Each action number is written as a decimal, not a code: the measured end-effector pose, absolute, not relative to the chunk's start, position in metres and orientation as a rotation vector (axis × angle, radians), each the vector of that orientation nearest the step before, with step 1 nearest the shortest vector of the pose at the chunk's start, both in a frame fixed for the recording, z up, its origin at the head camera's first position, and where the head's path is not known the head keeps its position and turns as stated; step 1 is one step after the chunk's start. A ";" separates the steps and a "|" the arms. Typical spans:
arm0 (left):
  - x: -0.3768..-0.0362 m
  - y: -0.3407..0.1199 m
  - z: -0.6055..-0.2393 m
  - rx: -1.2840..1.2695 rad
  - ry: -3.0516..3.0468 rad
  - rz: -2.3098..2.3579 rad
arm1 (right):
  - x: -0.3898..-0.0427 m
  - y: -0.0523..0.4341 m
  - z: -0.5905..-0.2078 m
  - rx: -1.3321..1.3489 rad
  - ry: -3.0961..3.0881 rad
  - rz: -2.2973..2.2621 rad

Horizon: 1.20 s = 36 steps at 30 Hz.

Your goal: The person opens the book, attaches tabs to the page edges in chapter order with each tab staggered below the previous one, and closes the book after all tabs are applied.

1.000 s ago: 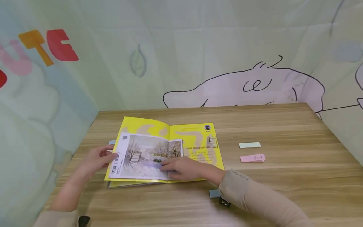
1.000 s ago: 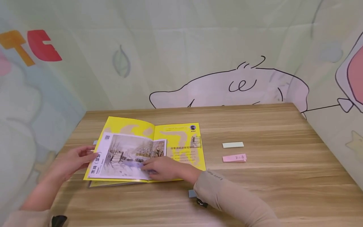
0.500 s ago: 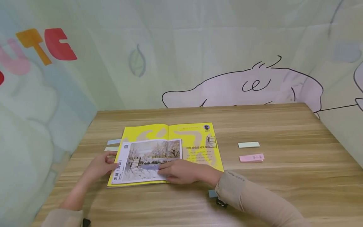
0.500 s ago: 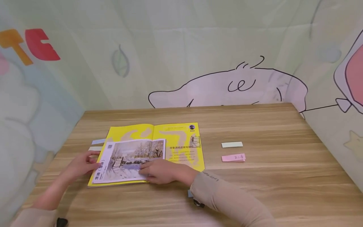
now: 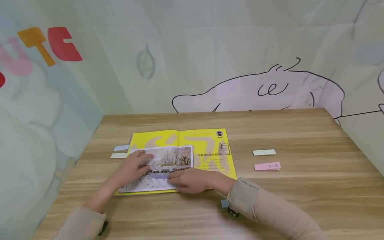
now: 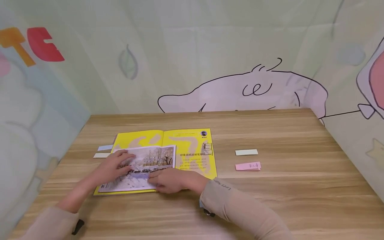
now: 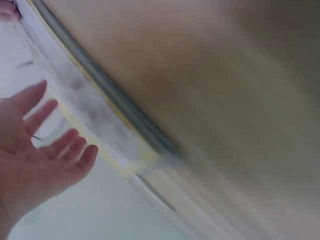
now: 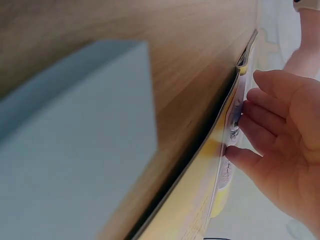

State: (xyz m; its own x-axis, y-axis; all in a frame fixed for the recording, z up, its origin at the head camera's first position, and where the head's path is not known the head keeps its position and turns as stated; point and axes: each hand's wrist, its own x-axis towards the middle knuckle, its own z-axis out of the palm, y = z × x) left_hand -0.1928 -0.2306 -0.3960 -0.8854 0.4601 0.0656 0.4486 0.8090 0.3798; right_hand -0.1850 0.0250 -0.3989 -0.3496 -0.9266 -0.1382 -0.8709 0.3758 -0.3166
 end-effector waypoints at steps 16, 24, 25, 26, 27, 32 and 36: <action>-0.227 -0.169 -0.407 0.888 2.858 0.561 | -0.187 0.024 -0.401 -1.600 2.327 -0.275; -0.231 -0.170 -0.404 0.916 2.819 0.587 | -0.188 0.023 -0.401 -1.600 2.324 -0.270; -0.231 -0.169 -0.404 0.913 2.816 0.595 | -0.188 0.023 -0.401 -1.600 2.323 -0.280; -0.231 -0.169 -0.404 0.912 2.813 0.600 | -0.189 0.023 -0.401 -1.596 2.322 -0.294; -0.232 -0.169 -0.403 0.905 2.809 0.608 | -0.189 0.023 -0.400 -1.594 2.322 -0.309; -0.233 -0.166 -0.400 0.872 2.795 0.627 | -0.194 0.021 -0.397 -1.550 2.310 -0.390; -0.235 -0.163 -0.396 0.854 2.809 0.603 | -0.197 0.019 -0.392 -1.543 2.283 -0.447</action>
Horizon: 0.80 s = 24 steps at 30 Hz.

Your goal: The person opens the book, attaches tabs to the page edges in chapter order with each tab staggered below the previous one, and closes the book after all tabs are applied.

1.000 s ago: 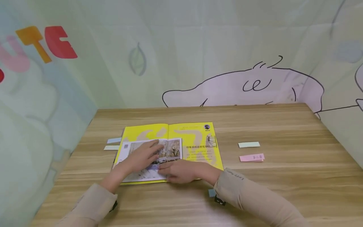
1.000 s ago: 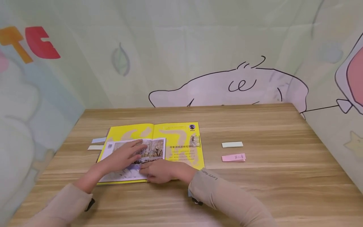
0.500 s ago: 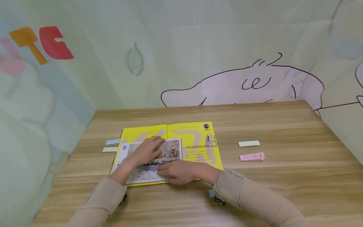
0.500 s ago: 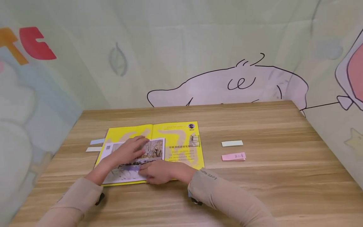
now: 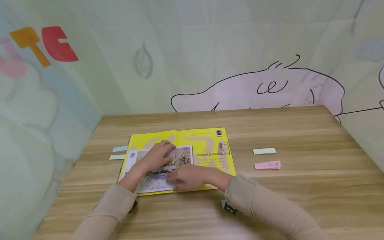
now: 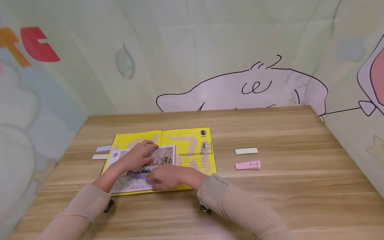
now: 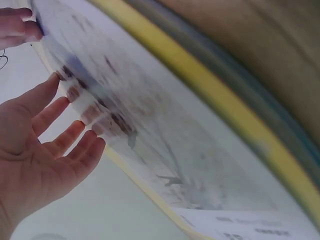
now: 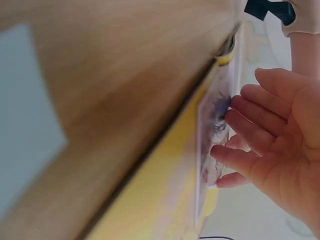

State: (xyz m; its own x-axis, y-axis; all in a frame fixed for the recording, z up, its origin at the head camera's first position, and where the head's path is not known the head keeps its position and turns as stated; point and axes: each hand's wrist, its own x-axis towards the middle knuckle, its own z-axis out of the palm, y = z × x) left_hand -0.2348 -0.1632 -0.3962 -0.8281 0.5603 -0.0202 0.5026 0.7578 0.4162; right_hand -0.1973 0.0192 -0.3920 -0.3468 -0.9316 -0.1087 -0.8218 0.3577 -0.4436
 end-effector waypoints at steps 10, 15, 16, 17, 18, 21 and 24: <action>-0.236 -0.136 -0.388 0.969 2.774 0.677 | -0.210 0.040 -0.377 -1.474 2.298 -0.612; -0.237 -0.115 -0.380 0.985 2.713 0.692 | -0.216 0.072 -0.364 -1.365 2.369 -0.661; -0.237 -0.111 -0.379 0.987 2.704 0.694 | -0.217 0.078 -0.362 -1.358 2.385 -0.671; -0.237 -0.107 -0.378 0.992 2.698 0.691 | -0.218 0.084 -0.360 -1.351 2.401 -0.679; -0.237 -0.103 -0.377 0.994 2.694 0.691 | -0.219 0.091 -0.359 -1.342 2.415 -0.684; -0.235 -0.090 -0.374 0.988 2.682 0.682 | -0.221 0.108 -0.353 -1.321 2.437 -0.714; -0.233 -0.076 -0.373 0.969 2.667 0.693 | -0.221 0.127 -0.348 -1.303 2.462 -0.729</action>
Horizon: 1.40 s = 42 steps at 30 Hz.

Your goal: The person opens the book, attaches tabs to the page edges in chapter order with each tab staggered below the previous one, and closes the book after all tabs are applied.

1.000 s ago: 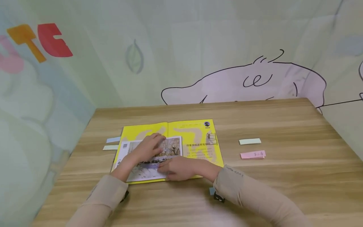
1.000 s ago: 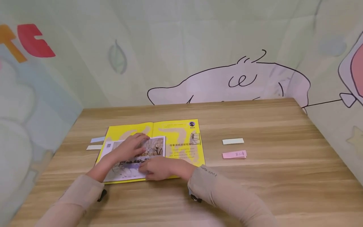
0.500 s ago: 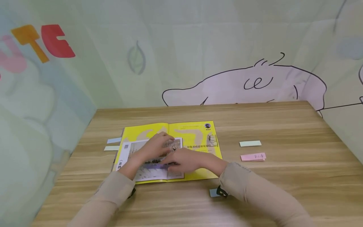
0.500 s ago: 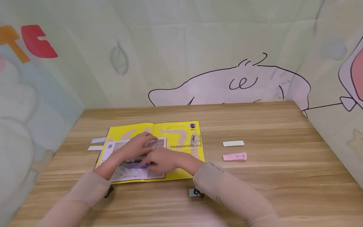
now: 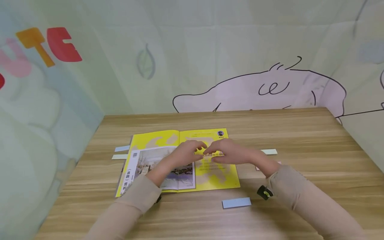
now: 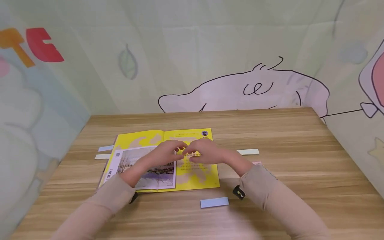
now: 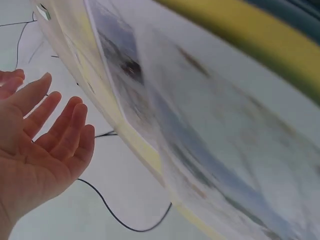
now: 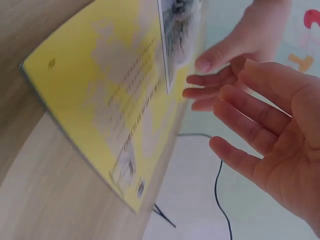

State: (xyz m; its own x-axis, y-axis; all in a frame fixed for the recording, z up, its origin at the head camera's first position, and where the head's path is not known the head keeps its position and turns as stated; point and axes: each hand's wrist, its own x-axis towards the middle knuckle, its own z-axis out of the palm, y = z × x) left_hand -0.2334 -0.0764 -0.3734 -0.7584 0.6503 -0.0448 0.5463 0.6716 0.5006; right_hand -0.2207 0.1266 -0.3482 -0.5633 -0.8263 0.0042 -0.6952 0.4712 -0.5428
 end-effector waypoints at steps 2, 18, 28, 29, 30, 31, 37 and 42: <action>-0.232 -0.066 -0.374 0.945 2.637 0.717 | -0.220 0.139 -0.346 -1.274 2.492 -0.732; -0.223 0.024 -0.387 1.169 2.445 0.760 | -0.205 0.242 -0.366 -1.048 2.675 -0.739; -0.215 0.066 -0.401 1.219 2.462 0.684 | -0.193 0.275 -0.386 -1.023 2.753 -0.657; -0.215 0.068 -0.402 1.219 2.464 0.675 | -0.192 0.276 -0.388 -1.032 2.764 -0.655; -0.215 0.070 -0.403 1.225 2.464 0.667 | -0.192 0.277 -0.390 -1.049 2.772 -0.655; -0.215 0.072 -0.404 1.234 2.465 0.656 | -0.192 0.278 -0.392 -1.062 2.779 -0.660; -0.215 0.078 -0.406 1.271 2.448 0.633 | -0.191 0.283 -0.404 -1.149 2.800 -0.699; -0.216 0.079 -0.407 1.293 2.442 0.637 | -0.191 0.282 -0.409 -1.163 2.816 -0.727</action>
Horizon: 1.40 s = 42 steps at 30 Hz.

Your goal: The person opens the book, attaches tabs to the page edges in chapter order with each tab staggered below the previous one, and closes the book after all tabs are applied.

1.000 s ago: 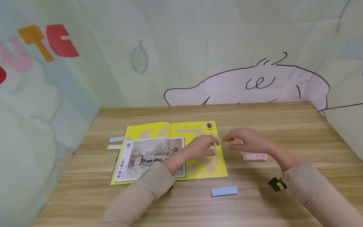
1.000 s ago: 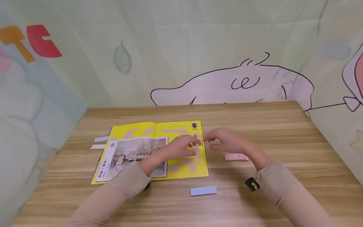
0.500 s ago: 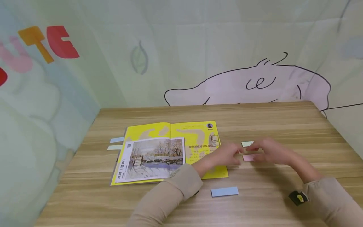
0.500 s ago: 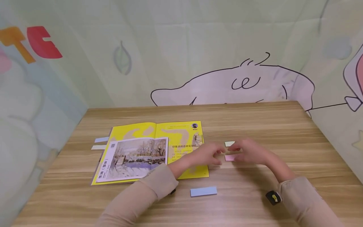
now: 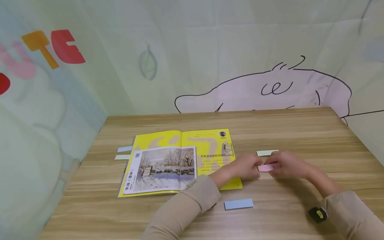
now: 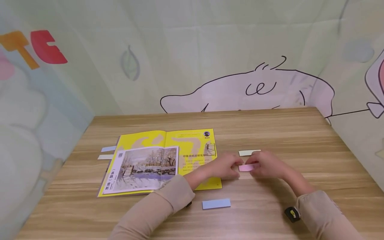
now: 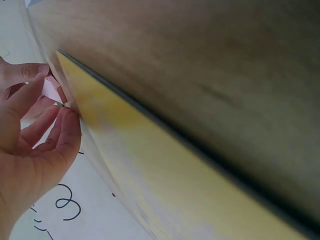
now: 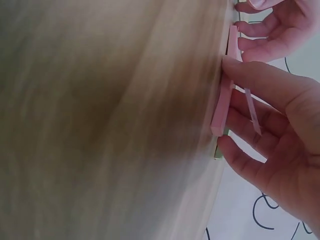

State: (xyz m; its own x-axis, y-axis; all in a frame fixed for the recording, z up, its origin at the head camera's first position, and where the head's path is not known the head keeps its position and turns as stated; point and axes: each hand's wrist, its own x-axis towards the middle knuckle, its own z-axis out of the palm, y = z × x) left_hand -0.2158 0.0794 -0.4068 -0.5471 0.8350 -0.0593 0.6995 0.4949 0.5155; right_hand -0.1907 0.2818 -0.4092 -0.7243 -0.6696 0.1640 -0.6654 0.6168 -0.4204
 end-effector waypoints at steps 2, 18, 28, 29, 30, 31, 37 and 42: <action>-0.215 0.079 -0.406 1.292 2.436 0.652 | -0.190 0.281 -0.409 -1.147 2.822 -0.732; -0.189 0.055 -0.384 1.202 2.612 0.883 | -0.172 0.258 -0.380 -1.090 2.789 -0.905; -0.170 0.026 -0.380 1.177 2.647 0.904 | -0.157 0.230 -0.369 -1.139 2.778 -0.925; -0.168 0.023 -0.380 1.172 2.637 0.919 | -0.155 0.228 -0.369 -1.132 2.769 -0.928; -0.166 0.020 -0.379 1.178 2.630 0.929 | -0.154 0.226 -0.368 -1.121 2.757 -0.935; -0.164 0.017 -0.379 1.183 2.625 0.932 | -0.152 0.223 -0.368 -1.108 2.743 -0.944; -0.156 0.005 -0.376 1.221 2.668 0.864 | -0.143 0.212 -0.365 -1.162 2.718 -0.993; -0.153 -0.001 -0.374 1.208 2.696 0.841 | -0.139 0.209 -0.365 -1.273 2.791 -0.985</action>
State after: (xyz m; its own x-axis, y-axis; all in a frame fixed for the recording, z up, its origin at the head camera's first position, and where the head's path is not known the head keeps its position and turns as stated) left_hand -0.1529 -0.0009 -0.3742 -0.6886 0.7087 0.1536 0.6704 0.5413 0.5075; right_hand -0.1393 0.2090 -0.3645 -0.6853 -0.6586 0.3109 -0.7078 0.5018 -0.4972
